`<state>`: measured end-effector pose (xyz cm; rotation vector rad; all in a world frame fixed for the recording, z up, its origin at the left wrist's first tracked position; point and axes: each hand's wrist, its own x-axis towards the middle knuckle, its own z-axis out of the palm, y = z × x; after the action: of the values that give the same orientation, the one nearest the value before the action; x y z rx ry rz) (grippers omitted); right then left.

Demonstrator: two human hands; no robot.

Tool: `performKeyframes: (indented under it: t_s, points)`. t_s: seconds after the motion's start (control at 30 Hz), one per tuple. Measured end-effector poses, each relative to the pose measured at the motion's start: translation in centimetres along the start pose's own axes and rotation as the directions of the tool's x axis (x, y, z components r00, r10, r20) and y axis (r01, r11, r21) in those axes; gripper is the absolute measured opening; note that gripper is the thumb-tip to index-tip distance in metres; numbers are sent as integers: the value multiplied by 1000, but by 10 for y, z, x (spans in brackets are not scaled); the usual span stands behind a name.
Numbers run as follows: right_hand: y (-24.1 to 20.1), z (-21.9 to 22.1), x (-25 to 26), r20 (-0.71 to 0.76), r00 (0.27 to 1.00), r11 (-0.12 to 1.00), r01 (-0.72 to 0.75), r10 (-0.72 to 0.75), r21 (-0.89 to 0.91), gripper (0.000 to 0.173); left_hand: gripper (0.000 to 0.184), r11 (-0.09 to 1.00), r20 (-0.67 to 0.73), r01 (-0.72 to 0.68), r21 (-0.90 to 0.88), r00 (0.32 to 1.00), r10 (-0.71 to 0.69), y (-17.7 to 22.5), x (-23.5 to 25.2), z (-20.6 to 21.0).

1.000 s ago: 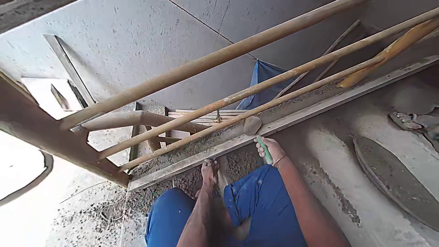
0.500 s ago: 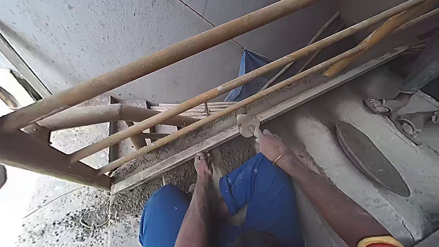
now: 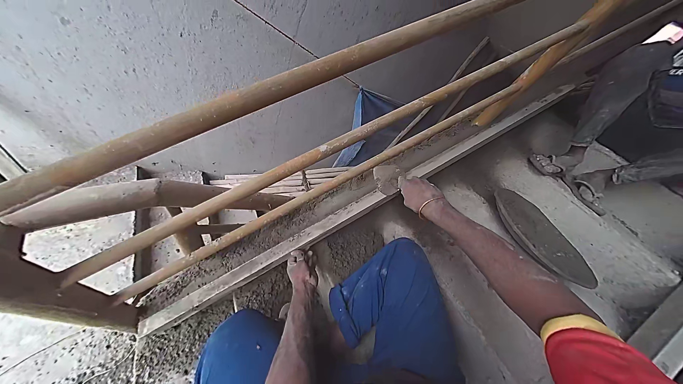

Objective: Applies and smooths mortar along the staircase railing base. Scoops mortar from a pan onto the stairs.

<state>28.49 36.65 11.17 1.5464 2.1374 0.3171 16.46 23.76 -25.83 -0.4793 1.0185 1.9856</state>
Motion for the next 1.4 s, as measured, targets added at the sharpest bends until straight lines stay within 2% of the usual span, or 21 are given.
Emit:
performKeyframes:
  t_s: [0.13,0.23,0.5,0.57,0.63,0.77,1.0,1.23,1.4]
  points:
    - [43,0,19,-45,999,1000,-14,15,21,35,18,1000,25,4,-10,1000,-4,-1,1,-1]
    - [76,2,32,-54,998,996,-33,37,79,42,18,1000,25,4,-9,1000,-4,-1,1,-2]
    - [164,5,51,-138,966,953,-179,217,245,51,20,1000,29,-10,-3,1000,10,-4,5,-4]
    - [177,6,50,-150,947,924,-230,286,305,47,21,1000,27,-6,-8,1000,7,-4,5,-4]
    - [178,6,44,-138,923,877,-283,359,387,32,21,1000,31,-6,-13,1000,6,-5,4,-3]
    - [122,8,29,4,957,856,-263,291,446,31,21,999,17,-19,-29,1000,19,-4,3,-1]
    - [-7,35,-1,95,995,895,-75,36,440,32,25,1000,9,7,-22,1000,-7,-4,5,-3]
    - [-90,49,-20,134,981,941,89,-140,326,32,20,999,6,-5,-50,1000,5,-7,7,-2]
    - [-156,64,-47,192,938,933,231,-289,277,36,21,999,20,-6,-33,1000,7,-6,6,-3]
